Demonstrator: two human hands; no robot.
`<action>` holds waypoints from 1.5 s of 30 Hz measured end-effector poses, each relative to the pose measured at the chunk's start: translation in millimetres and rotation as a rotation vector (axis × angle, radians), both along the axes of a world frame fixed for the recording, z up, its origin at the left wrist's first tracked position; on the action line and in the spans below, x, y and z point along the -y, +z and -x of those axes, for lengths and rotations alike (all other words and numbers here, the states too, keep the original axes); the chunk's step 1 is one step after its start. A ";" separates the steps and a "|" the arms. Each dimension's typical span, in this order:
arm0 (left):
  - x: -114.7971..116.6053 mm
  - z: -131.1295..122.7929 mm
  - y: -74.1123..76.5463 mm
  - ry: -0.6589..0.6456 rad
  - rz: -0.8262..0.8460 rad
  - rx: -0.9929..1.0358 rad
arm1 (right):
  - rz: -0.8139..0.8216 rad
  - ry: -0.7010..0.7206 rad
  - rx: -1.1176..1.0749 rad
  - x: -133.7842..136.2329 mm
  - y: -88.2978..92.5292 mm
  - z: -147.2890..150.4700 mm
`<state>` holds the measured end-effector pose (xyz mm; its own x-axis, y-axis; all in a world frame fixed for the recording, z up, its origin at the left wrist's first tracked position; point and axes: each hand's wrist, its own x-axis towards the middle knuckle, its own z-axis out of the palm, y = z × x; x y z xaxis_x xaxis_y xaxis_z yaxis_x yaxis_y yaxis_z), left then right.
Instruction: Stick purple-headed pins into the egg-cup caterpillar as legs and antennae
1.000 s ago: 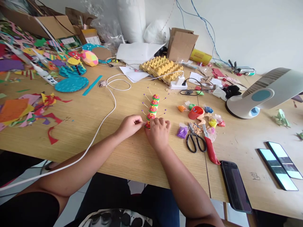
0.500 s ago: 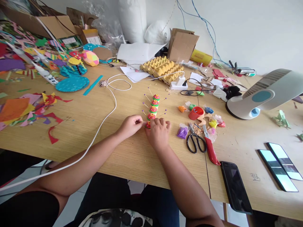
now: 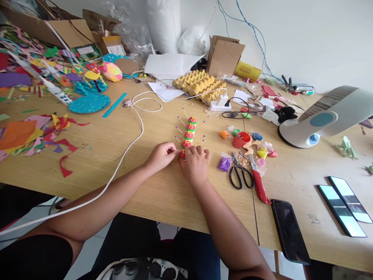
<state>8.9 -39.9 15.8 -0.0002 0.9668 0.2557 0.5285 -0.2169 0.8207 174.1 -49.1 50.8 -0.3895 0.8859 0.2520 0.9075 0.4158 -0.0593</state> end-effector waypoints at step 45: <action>-0.5 -0.8 -8.9 0.024 -0.021 0.029 | -0.017 0.010 0.006 0.8 -2.0 -0.4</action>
